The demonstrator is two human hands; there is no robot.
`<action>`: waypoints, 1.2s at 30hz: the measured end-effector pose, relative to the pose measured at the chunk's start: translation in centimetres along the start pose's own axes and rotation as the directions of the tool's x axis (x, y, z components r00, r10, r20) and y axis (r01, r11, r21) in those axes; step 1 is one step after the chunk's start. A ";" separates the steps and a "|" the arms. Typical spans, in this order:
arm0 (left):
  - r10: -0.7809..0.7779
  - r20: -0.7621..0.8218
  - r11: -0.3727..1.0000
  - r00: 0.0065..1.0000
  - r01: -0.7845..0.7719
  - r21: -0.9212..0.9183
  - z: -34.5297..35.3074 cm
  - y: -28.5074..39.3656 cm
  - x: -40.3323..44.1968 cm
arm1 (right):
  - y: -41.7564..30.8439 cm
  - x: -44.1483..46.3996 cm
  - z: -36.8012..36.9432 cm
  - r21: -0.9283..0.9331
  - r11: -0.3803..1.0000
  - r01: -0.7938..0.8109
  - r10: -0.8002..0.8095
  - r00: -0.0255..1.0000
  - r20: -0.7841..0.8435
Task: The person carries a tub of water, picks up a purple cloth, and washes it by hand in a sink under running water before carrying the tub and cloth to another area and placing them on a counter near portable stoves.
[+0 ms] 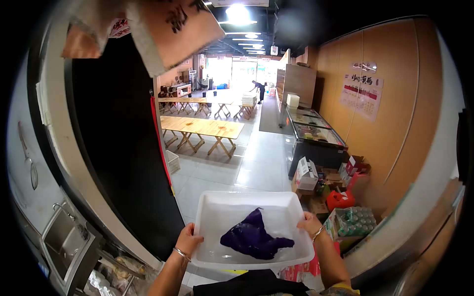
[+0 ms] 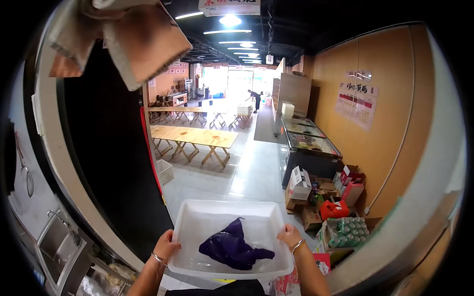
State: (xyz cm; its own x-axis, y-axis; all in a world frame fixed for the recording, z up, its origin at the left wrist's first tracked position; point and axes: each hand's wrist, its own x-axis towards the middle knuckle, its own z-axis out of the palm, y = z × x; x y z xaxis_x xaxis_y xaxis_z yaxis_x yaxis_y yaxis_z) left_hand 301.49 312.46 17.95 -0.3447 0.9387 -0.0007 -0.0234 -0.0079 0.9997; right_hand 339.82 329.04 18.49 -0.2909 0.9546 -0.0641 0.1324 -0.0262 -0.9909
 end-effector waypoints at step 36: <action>-0.079 0.165 0.996 0.983 0.083 -0.019 25.9 -25.4 112.5 | 19.0 106.7 -16.8 0.054 0.998 -0.039 0.047 0.986 -0.160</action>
State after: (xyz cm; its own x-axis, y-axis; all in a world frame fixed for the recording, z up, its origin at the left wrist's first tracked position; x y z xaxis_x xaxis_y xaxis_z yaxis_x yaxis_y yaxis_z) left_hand 287.62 427.18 -6.88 -0.1825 0.9803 -0.0756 -0.0699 0.0637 0.9955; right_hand 327.18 435.41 -5.23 -0.1291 0.9874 -0.0911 0.0926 -0.0794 -0.9925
